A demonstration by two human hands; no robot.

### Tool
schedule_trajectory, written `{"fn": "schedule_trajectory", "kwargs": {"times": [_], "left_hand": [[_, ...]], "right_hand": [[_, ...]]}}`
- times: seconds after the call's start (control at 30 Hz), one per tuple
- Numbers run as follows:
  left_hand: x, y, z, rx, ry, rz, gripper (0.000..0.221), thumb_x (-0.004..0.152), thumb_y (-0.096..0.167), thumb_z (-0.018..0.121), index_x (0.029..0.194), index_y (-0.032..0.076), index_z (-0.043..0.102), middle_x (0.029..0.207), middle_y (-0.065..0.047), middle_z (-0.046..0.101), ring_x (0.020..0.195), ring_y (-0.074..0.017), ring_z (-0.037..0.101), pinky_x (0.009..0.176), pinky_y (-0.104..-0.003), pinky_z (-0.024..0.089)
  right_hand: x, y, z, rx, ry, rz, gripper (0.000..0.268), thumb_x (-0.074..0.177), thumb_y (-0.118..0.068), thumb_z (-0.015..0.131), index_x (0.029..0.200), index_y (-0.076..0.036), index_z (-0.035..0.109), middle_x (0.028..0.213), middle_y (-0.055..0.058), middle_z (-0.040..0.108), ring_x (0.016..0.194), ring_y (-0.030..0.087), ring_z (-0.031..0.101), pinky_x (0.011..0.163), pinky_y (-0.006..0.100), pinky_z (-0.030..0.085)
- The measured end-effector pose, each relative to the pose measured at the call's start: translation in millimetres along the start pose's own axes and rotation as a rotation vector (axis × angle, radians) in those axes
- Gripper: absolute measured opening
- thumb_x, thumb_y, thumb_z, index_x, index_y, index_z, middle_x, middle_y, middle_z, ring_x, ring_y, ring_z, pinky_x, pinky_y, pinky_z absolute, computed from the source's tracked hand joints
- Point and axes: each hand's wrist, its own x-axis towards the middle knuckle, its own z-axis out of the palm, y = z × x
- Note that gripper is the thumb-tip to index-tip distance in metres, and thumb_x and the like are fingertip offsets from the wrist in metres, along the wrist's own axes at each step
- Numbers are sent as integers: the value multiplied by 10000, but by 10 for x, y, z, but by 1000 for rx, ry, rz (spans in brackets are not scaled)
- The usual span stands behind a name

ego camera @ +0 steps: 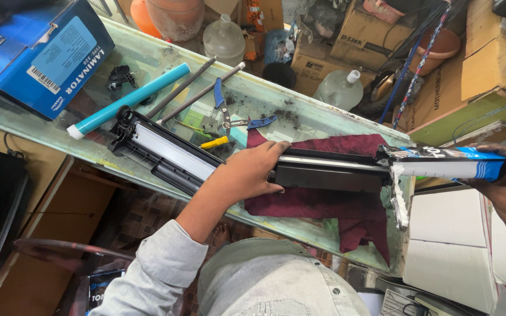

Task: The person uses pliers to remove a part from a printer toner cartridge, opens a packet of toner powder, and pours the powder into the cartridge reservoir.

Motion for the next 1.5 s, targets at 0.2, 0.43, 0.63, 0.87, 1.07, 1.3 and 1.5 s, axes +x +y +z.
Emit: {"fn": "schedule_trajectory", "kwargs": {"times": [0.2,0.43,0.63,0.87,1.07,1.3,1.5], "left_hand": [[7,17,-47,16,1,-8,892,666,280,915,1406,35,483,1177,-195,646,1013,-424,670,829,-496,553],[50,89,-81,-17,-25,-39,868,662,256,903,1394,53,482,1215,-188,639,991,-437,671,826,-502,551],[64,107,-103,-22,-31,-30,861,670,242,895,1397,46,475,1209,-195,643,1004,-435,669,836,-501,549],[54,75,-68,9,-41,-41,912,679,269,900,1430,34,439,1215,-209,639,1006,-436,666,845,-496,549],[43,17,-27,-16,48,50,1014,644,276,910,1456,-19,381,1264,-251,623,1028,-444,657,831,-483,553],[38,-16,2,-15,73,77,1047,642,276,914,1472,-42,361,1232,-274,629,1020,-454,655,826,-484,549],[46,-17,3,6,42,49,1044,643,294,915,1468,-38,369,1235,-269,626,1021,-449,658,828,-480,551]], "right_hand": [[1,-37,26,240,-22,14,487,862,80,731,1288,-49,533,1339,137,651,1252,225,643,1125,372,558],[41,-115,-39,227,-10,93,598,817,44,773,1360,-90,559,1316,68,644,1227,188,636,1068,327,555],[36,-160,-47,164,-5,101,592,818,45,770,1356,-84,560,1308,58,645,1214,172,637,1056,317,552],[16,-104,-57,172,-26,43,588,830,30,781,1360,-102,564,1314,57,645,1229,157,632,1081,303,543],[27,-103,-62,161,-35,30,605,812,35,790,1355,-101,562,1308,56,641,1228,155,628,1079,300,541],[41,-155,-53,164,-36,45,602,814,48,783,1355,-95,562,1314,65,642,1234,158,624,1096,304,534],[48,-201,-52,160,-33,32,579,821,46,780,1342,-85,566,1327,68,645,1247,161,624,1107,310,533]]}}
